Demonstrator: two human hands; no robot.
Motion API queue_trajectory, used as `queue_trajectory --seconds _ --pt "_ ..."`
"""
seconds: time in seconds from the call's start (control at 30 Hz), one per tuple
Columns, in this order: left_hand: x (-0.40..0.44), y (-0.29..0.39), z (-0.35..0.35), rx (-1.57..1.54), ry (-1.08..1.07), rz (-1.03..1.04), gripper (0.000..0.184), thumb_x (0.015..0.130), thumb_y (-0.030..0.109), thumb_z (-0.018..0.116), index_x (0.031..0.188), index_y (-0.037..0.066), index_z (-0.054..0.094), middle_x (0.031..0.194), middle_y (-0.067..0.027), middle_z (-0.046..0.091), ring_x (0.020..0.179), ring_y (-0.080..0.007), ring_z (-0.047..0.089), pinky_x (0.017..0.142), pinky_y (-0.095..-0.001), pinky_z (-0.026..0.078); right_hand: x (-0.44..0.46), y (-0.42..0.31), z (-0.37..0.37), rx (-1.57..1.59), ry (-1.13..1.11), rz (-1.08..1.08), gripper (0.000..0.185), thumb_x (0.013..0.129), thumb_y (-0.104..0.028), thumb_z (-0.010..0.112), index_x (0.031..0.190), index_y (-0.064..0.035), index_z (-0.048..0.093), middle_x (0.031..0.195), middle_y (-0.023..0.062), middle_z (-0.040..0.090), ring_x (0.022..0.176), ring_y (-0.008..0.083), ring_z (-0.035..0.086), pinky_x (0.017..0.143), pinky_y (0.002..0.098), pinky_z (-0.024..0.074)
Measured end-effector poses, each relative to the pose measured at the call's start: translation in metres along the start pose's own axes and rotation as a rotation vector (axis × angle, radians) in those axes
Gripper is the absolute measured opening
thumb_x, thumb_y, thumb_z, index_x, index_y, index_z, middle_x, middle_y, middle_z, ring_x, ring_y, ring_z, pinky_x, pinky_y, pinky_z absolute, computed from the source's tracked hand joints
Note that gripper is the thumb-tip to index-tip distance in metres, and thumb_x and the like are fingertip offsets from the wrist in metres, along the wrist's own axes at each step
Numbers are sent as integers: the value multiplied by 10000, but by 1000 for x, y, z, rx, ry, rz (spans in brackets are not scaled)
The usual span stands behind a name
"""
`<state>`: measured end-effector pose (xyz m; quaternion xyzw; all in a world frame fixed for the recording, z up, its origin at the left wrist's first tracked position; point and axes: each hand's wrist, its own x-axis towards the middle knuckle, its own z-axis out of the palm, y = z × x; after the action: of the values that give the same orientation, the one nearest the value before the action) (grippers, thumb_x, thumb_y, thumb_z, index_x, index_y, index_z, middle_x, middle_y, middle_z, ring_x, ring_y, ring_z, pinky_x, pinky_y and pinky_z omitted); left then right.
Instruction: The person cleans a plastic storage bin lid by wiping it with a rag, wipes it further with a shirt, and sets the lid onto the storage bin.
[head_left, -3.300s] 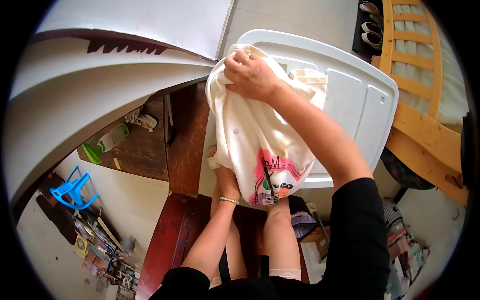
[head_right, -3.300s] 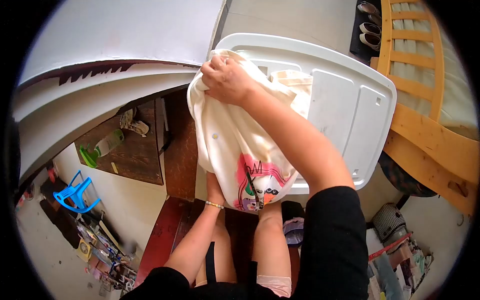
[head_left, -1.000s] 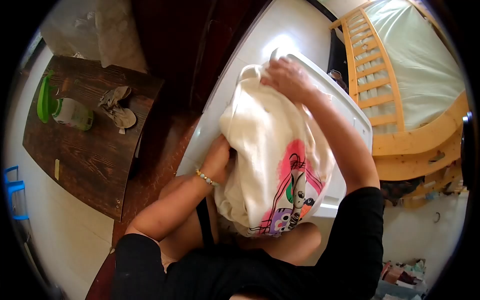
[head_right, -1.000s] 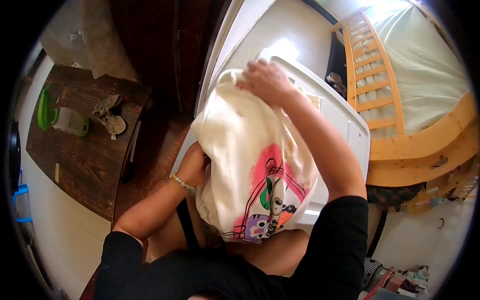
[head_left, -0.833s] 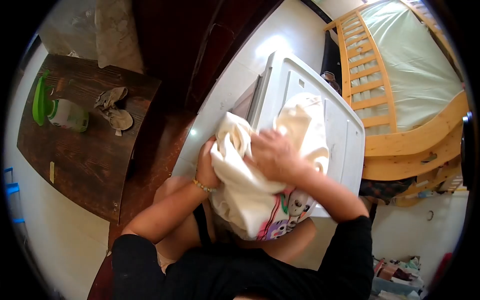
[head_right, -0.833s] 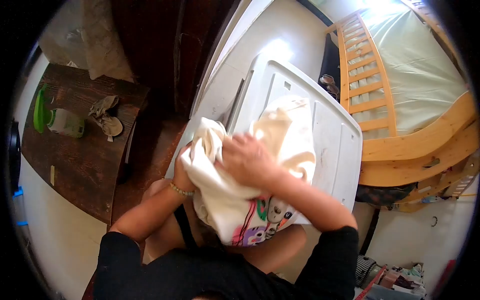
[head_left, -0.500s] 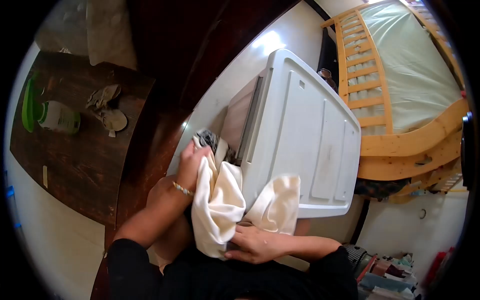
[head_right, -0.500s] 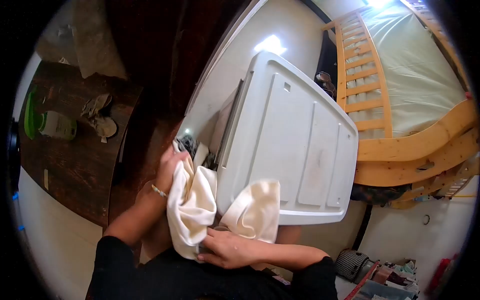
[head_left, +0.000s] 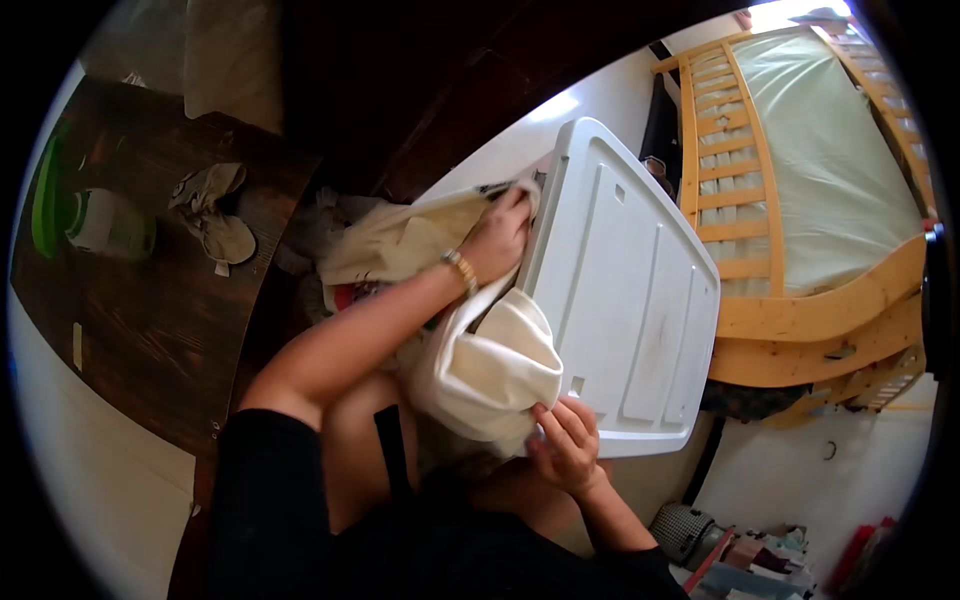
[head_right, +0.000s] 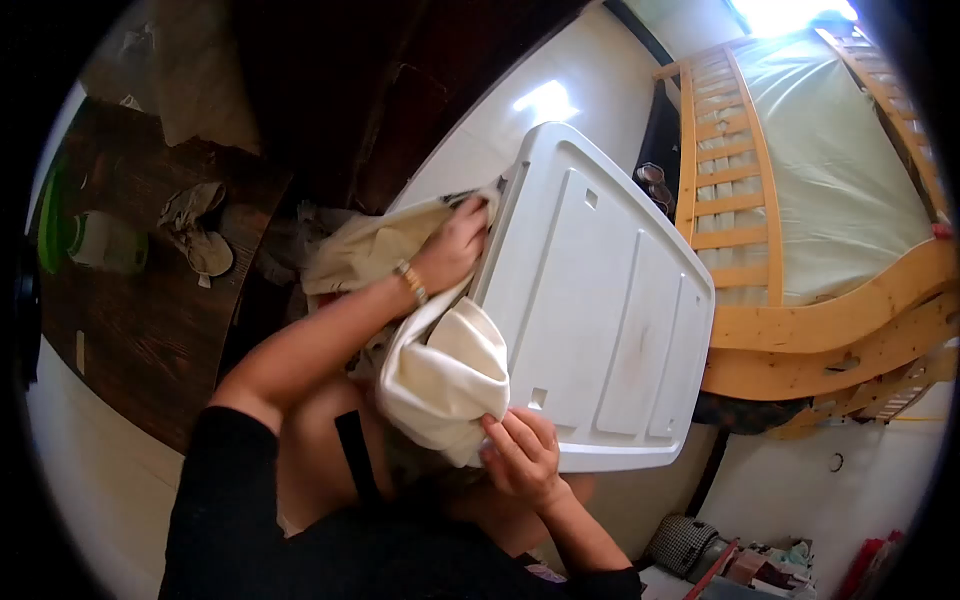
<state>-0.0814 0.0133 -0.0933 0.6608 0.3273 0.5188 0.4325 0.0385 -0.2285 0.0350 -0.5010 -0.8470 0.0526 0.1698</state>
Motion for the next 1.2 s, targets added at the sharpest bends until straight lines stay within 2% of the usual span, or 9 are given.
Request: queue_trajectory --seconds 0.33,0.47,0.57,0.67,0.77,0.9,0.97,1.1,1.2 --pt "86 -32 3 208 -90 -253 296 843 213 440 948 23 641 926 -231 638 916 -397 599 836 -456 464 3 -1 8 -109 -7 -31 390 743 -143 642 1112 -16 637 1085 95 609 965 267 565 822 365 427" --pt "100 -38 1 257 -165 -340 333 829 249 455 936 52 701 942 -219 655 929 -371 621 863 -423 481 6 -2 7 -121 -32 -10 393 746 -146 629 1117 -15 636 1079 97 610 958 264 566 820 367 429" --pt "96 -39 16 187 -3 -465 306 822 228 475 955 59 692 943 -216 652 913 -370 618 837 -427 488 8 -1 7 -127 -36 -15 394 745 -145 624 1117 -16 637 1074 98 611 954 264 568 818 367 430" --pt "70 -31 15 82 245 -87 192 821 156 519 901 42 651 940 -195 642 873 -381 610 764 -442 498 6 -1 9 -144 -17 -27 393 741 -144 623 1113 -16 640 1070 99 613 948 266 569 815 366 432" --pt "34 -18 -14 211 60 63 160 820 81 526 934 40 631 976 -172 618 841 -367 612 731 -424 505 7 -1 10 -146 -8 -25 375 735 -140 626 1089 -17 646 1064 100 616 939 267 572 808 367 433" --pt "-67 55 -49 167 -280 -93 142 812 118 580 912 31 631 1061 -140 558 816 -341 614 744 -385 506 7 -1 11 -131 10 -28 304 729 -131 630 1016 -34 656 1064 105 622 932 272 578 796 370 435" --pt "-113 69 -57 175 -266 51 247 786 137 609 1001 15 615 1122 -163 517 899 -348 592 778 -389 504 7 0 12 -126 11 -38 264 727 -126 633 977 -47 657 1069 106 625 934 275 580 790 375 436" --pt "-101 69 -55 314 -390 24 456 777 141 593 1199 1 489 1258 -191 416 1006 -379 530 815 -446 494 5 -1 10 -128 3 -59 216 726 -117 642 934 -62 654 1076 103 629 940 278 583 784 383 436" --pt "-43 52 -35 448 -325 -84 410 818 102 509 1206 -20 460 1223 -180 438 975 -365 544 812 -454 505 4 -3 12 -122 10 -45 202 731 -110 643 927 -62 652 1077 101 629 948 282 584 789 384 438"
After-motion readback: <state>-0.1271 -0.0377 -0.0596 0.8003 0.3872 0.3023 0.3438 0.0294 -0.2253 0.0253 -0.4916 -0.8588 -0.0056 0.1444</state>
